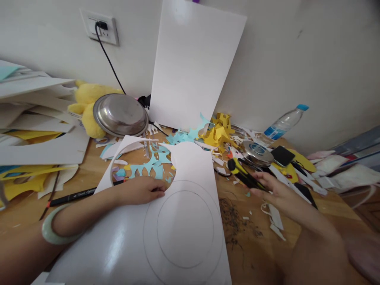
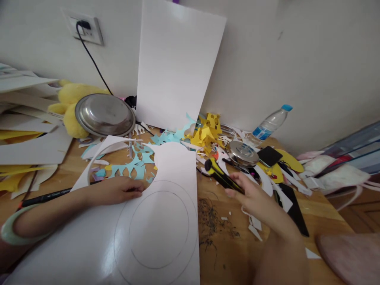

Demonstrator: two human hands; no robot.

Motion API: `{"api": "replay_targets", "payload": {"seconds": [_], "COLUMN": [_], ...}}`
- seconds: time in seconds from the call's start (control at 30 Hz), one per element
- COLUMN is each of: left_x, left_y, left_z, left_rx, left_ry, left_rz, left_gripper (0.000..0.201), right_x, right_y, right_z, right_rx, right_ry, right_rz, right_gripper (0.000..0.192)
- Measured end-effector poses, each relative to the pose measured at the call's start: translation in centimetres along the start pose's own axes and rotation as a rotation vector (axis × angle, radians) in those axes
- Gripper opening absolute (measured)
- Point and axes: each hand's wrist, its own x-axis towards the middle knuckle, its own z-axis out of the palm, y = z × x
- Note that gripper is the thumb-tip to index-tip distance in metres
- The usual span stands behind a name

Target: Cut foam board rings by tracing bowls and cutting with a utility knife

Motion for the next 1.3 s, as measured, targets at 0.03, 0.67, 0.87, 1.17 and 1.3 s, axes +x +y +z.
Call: {"api": "replay_targets", "payload": {"seconds": [0.03,0.67,0.87,1.17,1.3], "left_x": [0.0,0.2,0.3,0.2,0.2], "left_y": [0.0,-0.6,-0.6,-0.7,-0.6], "left_z": [0.0,0.5,0.6,0.5,0.4], "left_rx": [0.009,0.080,0.102,0.100,0.101], "left_ry": [-0.001,0.022,0.011,0.013,0.005], "left_rz": [0.000,0.025,0.035,0.037,0.038], "left_gripper": [0.024,0.022,0.020,0.020,0.021], "right_x": [0.1,3.1,2.5,2.6,2.6], "right_y": [-1.0,-9.5,-9.9,-9.6,-9.5], "right_z": [0.2,15.2,15.6,15.8,15.8], "right_rx": [0.181,1.333,1.187,1.186,1.187], "right_ry": [-0.033,-0.051,-0.031,0.020,0.024], "right_rz": [-0.006,0.179,0.091,0.060,0.071], "right_gripper": [0.039,0.030,0.033,0.033,0.033]}}
